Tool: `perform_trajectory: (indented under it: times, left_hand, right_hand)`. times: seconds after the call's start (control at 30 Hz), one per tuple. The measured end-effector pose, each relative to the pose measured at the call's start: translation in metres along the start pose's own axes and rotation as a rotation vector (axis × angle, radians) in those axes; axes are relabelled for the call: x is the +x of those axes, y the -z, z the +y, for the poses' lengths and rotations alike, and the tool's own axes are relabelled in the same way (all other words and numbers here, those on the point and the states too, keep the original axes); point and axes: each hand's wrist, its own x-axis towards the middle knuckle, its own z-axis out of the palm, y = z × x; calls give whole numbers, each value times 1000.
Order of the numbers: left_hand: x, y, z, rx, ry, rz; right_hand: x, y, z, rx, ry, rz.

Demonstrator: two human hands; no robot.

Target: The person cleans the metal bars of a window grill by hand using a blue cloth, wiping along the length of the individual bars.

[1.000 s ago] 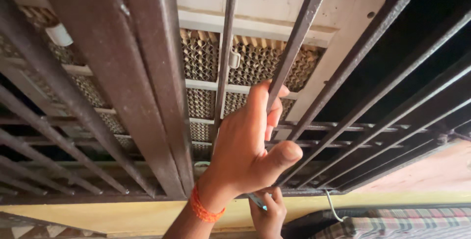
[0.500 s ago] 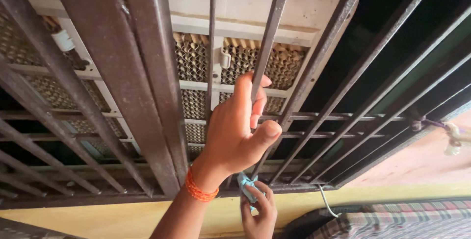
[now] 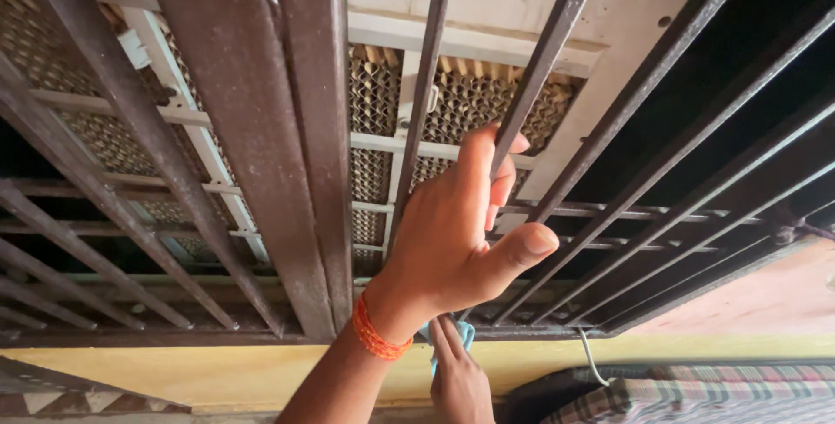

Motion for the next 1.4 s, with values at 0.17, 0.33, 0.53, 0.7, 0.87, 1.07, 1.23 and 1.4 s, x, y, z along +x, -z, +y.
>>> perform_trajectory:
  times: [0.17,0.33,0.53,0.7,0.87,1.07,1.23,1.4]
  left_hand:
    - [-2,-1,3,0,-8,20]
    - [-5,-2,3,28,-11,48]
    - [-9,-3,-1,81,-24,46]
    - [-7,-3,1,49,16,37]
    - [-7,-4,-2,77,-25,43]
    - [-6,-2,2,52,12,13]
    - [-5,1,2,40,-27,-19]
    - [-5,-1,0,22,-31,-26]
  right_hand:
    - [12,10,-12,82,-132,-97]
    - [7,11,-12,61,60,32]
    - [34,-7,1,-91,-219,-218]
    - [16,14,-17,7,-125,-123]
    - [29,5,-9,-1,-26,-60]
    - [24,12,-18,-11,-163,-145]
    - [25,20,-22,36,-78,-79]
    - [33,-1,-11,-88,-251,-176]
